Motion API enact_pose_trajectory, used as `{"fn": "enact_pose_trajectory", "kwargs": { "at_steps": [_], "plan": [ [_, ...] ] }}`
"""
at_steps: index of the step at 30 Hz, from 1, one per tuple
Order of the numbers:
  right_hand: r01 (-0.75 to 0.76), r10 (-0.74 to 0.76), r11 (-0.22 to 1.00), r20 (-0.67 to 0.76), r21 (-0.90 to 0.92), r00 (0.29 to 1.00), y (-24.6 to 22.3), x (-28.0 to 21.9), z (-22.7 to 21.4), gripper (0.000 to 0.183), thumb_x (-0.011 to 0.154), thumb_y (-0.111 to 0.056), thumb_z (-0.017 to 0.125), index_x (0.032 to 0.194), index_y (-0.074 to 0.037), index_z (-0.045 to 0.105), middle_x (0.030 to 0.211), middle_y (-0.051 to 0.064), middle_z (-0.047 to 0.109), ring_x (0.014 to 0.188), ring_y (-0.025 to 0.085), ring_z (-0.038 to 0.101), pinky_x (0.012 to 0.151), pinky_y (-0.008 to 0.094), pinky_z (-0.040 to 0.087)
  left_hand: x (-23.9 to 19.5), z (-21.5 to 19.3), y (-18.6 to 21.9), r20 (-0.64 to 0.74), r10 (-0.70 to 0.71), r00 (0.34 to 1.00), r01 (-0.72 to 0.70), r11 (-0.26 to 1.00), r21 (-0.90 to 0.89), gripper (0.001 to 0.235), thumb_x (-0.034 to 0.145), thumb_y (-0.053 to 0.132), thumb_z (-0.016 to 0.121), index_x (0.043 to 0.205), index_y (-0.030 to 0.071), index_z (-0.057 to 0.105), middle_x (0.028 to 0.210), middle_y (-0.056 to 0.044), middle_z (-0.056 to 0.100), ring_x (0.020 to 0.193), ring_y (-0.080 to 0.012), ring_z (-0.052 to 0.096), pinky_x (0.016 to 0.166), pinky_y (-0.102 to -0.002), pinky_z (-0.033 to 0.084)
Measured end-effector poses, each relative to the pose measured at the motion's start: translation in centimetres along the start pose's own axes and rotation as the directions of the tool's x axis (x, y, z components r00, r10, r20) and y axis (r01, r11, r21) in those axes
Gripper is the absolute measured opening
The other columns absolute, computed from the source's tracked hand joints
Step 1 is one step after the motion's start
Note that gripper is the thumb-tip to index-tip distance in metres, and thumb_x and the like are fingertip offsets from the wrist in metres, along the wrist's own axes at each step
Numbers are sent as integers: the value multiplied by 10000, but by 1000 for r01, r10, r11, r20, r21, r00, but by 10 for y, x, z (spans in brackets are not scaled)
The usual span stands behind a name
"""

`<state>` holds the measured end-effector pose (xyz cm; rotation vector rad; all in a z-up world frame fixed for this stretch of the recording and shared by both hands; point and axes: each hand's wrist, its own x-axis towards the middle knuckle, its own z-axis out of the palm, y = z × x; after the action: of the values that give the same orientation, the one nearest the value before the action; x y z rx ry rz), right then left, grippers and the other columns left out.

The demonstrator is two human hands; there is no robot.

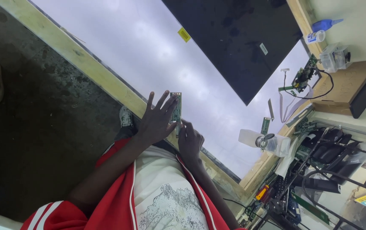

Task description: The person retrieves a cotton swab and a small bottle of liquid from a shelf. They dip the swab into the liquid and use it to clean the gold contacts on two separate green circuit boards placed on a workbench.

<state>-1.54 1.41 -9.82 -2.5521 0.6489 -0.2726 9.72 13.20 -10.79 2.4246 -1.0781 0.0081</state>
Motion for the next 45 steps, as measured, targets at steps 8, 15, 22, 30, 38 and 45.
{"fn": "enact_pose_trajectory", "kwargs": {
  "at_steps": [8,15,22,30,38,45],
  "plan": [
    [-19,19,1000,-14,2,1000,-3,1,0,179,929,-176,563,1043,-190,700,453,71,554,525,320,660,517,442,485,-2,2,-2,-23,22,999,-22,1000,1,703,795,497,686,1370,118,546,1459,-75,507,1426,-271,366,1180,-603,179],
    [-12,12,1000,1,5,1000,5,-4,4,200,916,-156,553,1033,-193,711,463,61,580,520,315,661,507,412,490,-3,6,-3,-18,13,1000,-14,1000,-21,707,780,492,688,1362,116,550,1450,-75,515,1424,-276,373,1178,-605,179],
    [-34,34,999,7,-17,999,7,-14,1,188,922,-175,557,1029,-211,707,477,66,593,542,320,673,524,440,491,-1,4,-2,-24,13,1000,-13,1000,-6,702,789,506,668,1361,117,551,1452,-71,514,1423,-280,376,1175,-606,180],
    [-31,31,999,-10,-8,999,0,1,0,198,917,-169,556,1032,-220,709,482,79,604,544,328,677,525,443,494,1,3,-3,-27,14,1000,-14,1000,-9,700,806,511,654,1371,114,539,1460,-77,501,1434,-277,356,1183,-601,156],
    [-34,34,999,-14,-3,999,4,0,1,200,906,-166,565,1034,-226,706,499,93,603,568,341,682,539,463,504,3,-3,-1,-4,27,1000,-27,999,-38,710,801,477,668,1378,90,523,1461,-98,495,1430,-302,354,1170,-616,163],
    [-47,47,999,-10,10,999,-8,18,1,202,904,-151,562,1028,-226,704,520,88,620,579,339,687,558,477,506,-2,3,-3,4,35,999,-35,998,-43,713,809,484,653,1383,85,515,1475,-103,482,1437,-305,343,1170,-620,149]
  ]
}}
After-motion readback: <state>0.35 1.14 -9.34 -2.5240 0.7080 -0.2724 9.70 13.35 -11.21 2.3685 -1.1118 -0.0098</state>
